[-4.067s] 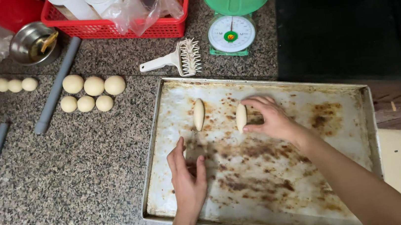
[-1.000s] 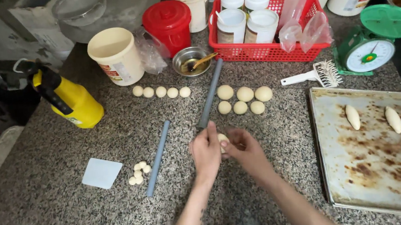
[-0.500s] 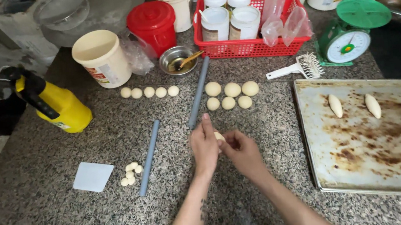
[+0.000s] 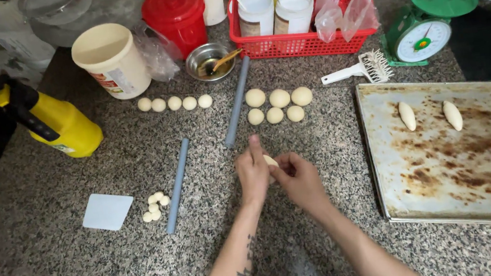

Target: Shape small portions of dough into rolls and place them on a baking tray.

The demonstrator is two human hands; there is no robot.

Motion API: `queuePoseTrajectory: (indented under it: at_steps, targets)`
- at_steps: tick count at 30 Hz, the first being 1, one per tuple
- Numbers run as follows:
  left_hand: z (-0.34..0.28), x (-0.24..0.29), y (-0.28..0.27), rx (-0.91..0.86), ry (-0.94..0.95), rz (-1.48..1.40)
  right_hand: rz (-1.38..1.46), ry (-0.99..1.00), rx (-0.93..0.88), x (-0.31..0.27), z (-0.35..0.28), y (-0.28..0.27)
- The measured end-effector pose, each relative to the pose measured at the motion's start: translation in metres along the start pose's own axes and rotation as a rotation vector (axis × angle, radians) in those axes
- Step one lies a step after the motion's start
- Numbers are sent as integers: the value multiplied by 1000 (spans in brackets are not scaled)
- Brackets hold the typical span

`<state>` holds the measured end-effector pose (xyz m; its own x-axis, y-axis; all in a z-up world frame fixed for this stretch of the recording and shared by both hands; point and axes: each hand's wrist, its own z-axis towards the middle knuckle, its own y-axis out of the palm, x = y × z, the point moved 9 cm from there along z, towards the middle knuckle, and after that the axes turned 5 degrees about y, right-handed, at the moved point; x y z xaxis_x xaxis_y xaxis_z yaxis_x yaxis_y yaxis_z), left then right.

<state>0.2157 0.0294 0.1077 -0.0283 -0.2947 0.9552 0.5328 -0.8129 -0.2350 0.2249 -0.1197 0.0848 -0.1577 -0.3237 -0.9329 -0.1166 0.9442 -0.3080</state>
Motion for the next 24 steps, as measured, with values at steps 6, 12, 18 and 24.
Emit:
queuePoseTrajectory:
  at_steps: [6,12,18,24]
  targets:
    - [-3,-17,14,-166,-29,68,-94,-30,-110,14,9,14]
    - [-2,-59,31,-52,-125,-9,-20,65,-148,33,11,12]
    - [5,-65,65,-497,-126,69,163,151,-150,48,29,-11]
    - [-11,43,44,-659,148,193,386,164,-53,1,22,-49]
